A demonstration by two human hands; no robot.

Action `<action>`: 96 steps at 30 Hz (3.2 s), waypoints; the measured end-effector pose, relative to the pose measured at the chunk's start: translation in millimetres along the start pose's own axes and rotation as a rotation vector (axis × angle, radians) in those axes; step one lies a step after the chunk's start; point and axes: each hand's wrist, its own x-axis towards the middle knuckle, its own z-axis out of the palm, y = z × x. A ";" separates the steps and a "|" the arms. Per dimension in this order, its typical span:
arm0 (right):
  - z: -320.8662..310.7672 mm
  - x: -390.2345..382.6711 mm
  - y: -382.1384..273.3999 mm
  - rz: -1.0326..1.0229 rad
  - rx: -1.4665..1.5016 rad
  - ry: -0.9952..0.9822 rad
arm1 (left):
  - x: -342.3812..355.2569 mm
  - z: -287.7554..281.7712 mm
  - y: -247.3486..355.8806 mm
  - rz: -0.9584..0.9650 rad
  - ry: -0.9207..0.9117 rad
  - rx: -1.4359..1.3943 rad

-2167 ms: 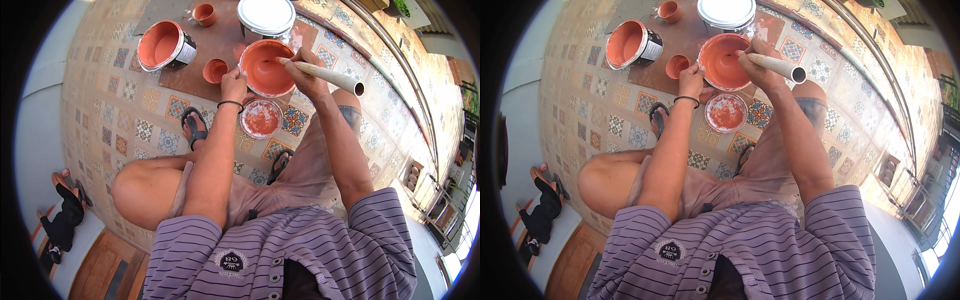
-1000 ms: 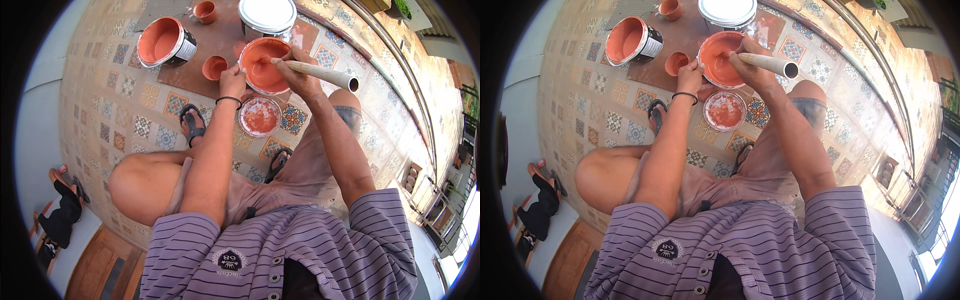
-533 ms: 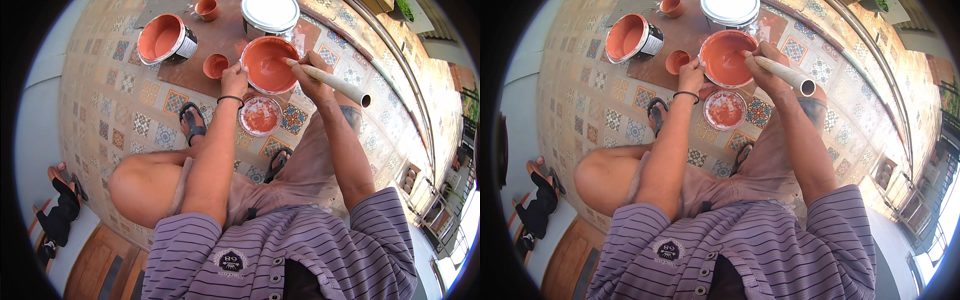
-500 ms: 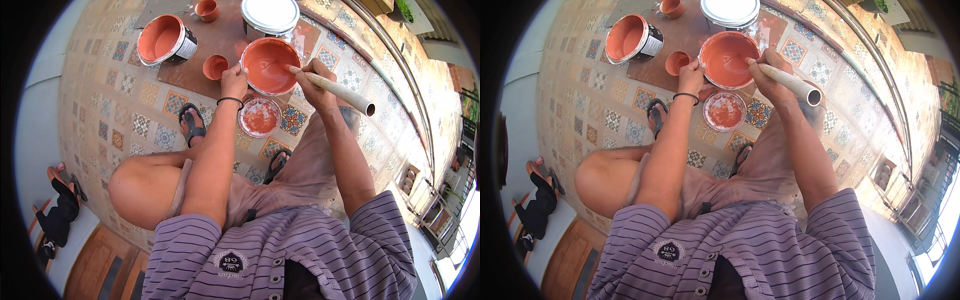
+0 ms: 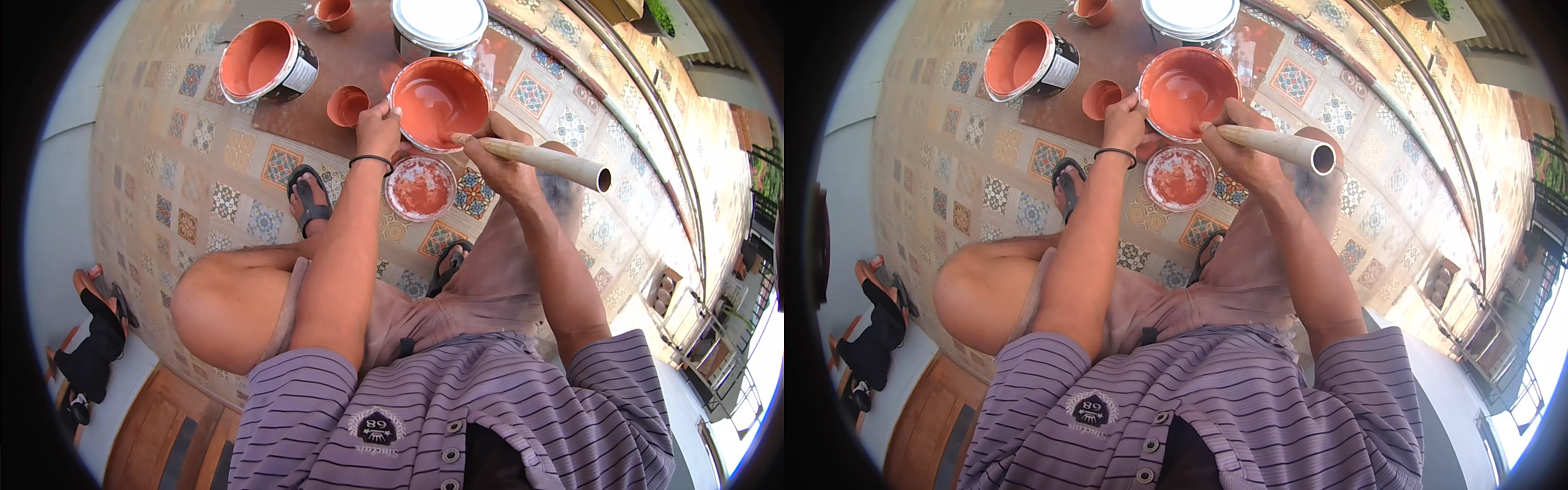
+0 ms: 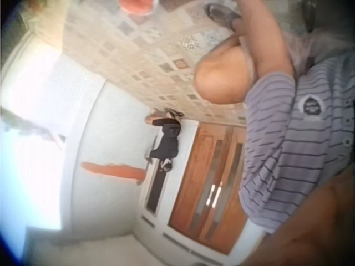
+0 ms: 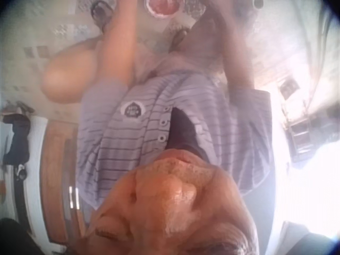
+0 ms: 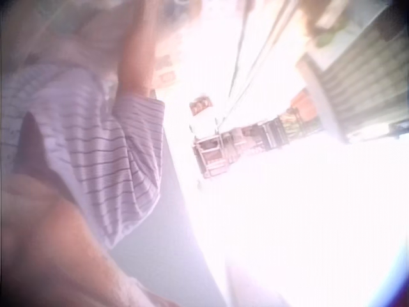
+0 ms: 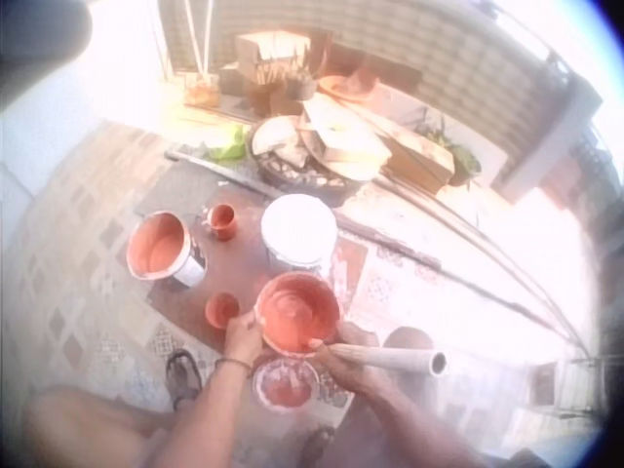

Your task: The person sits on a tiled floor and mixes red paint in a bucket using a wooden stick. They pour paint between buckets and a small cup, then stir the mixture thoroughly.

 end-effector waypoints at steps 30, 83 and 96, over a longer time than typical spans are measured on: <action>10.3 28.6 3.5 -0.558 -0.092 0.219 | 11.4 -1.8 -9.7 0.061 0.012 -0.009; -5.8 9.4 -0.6 -0.112 0.013 0.094 | 2.6 2.9 1.5 0.010 0.025 0.006; -8.9 -1.8 -0.3 0.042 0.077 0.129 | 4.4 -0.1 -1.0 0.026 0.017 -0.006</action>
